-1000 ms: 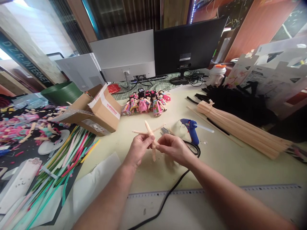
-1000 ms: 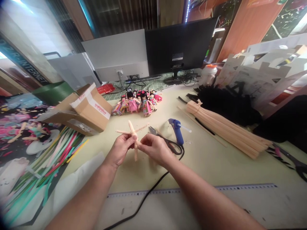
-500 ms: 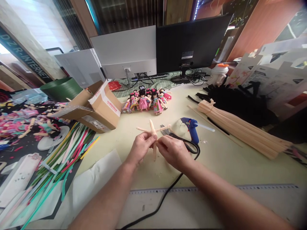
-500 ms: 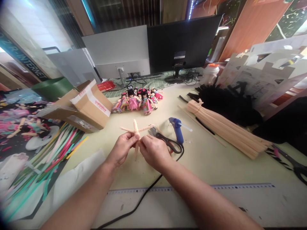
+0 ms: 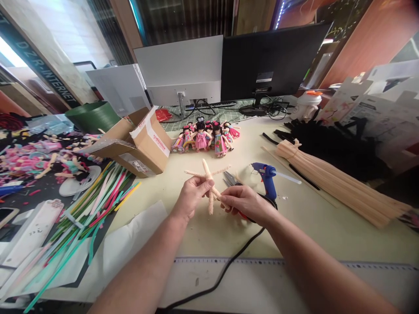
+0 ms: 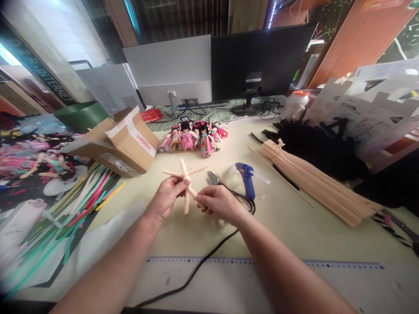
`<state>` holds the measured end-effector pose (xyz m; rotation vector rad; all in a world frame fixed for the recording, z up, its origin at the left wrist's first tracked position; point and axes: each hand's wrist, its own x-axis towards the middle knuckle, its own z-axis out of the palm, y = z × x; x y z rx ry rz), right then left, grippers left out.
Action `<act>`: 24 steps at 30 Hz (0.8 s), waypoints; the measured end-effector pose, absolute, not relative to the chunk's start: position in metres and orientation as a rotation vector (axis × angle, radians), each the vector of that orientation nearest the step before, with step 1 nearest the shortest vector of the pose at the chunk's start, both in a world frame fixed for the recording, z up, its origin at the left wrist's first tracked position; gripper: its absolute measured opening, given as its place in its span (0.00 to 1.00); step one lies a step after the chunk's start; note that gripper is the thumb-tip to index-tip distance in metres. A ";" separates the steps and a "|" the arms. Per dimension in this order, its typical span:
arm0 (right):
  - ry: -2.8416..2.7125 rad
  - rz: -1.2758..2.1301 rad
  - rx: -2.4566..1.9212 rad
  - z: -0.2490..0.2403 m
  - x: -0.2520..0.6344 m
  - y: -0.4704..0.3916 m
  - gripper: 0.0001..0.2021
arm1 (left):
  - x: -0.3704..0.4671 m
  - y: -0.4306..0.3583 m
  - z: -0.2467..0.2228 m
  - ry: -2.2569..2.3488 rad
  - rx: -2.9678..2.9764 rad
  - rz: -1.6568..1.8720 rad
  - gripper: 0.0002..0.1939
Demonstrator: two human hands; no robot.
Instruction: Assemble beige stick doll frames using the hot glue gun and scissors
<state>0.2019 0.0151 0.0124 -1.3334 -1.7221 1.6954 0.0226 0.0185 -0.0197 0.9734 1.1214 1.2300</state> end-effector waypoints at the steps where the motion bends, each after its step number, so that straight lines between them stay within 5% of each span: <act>1: -1.721 1.702 -1.325 0.014 0.201 0.015 0.14 | 0.022 0.018 -0.020 1.124 0.977 1.226 0.13; 18: -1.511 1.451 -1.300 -0.006 0.205 0.024 0.12 | 0.011 0.023 -0.018 1.119 0.964 1.225 0.16; 24: -1.713 1.030 -1.441 -0.005 0.216 0.030 0.12 | 0.006 0.027 -0.021 1.163 0.974 1.217 0.16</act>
